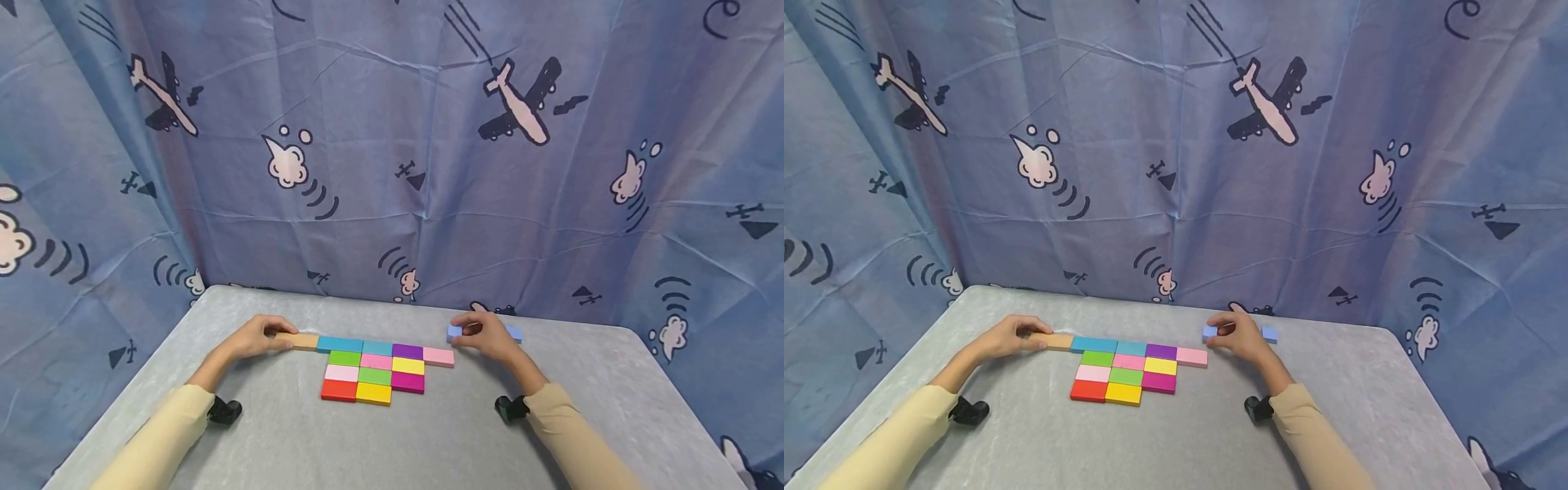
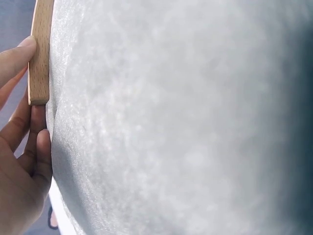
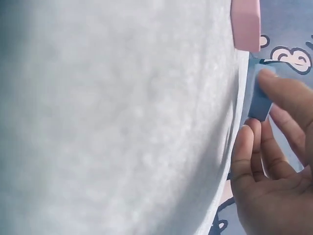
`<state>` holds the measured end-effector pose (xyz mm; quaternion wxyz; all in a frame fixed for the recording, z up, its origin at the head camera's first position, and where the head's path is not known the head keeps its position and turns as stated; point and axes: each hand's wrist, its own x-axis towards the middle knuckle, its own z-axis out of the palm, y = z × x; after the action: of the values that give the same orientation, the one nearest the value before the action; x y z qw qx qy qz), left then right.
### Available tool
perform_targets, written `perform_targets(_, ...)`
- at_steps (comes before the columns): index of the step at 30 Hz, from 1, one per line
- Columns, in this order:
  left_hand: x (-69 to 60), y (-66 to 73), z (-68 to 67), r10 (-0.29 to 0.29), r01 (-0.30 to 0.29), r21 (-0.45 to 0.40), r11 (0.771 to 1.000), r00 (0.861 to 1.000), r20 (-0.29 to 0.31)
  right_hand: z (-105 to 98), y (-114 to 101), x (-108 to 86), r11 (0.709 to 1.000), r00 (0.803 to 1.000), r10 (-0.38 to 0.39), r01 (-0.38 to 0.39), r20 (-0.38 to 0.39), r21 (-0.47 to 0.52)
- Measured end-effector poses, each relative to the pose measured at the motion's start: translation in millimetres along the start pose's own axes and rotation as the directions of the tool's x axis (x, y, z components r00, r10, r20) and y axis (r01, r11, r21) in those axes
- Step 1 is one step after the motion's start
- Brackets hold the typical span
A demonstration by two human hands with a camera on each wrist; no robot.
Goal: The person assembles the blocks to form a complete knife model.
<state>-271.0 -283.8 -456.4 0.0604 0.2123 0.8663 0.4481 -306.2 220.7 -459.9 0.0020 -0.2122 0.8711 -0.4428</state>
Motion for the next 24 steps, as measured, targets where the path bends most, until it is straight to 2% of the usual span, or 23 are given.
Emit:
perform_targets(10,0.0,0.5,0.3,0.009,-0.009,-0.009,1.000,1.000,-0.003,8,-18,-15.3,0.996,0.993,-0.089,0.087,0.074,0.030)
perform_targets(16,0.3,-0.8,0.5,0.011,-0.012,-0.005,1.000,1.000,-0.004,16,-29,-24.1,0.993,0.979,-0.114,0.107,0.166,0.049)
perform_targets(24,1.5,-2.9,0.7,0.013,-0.013,0.005,1.000,1.000,-0.006,23,-37,-31.1,0.994,0.968,-0.105,0.103,0.226,0.024)
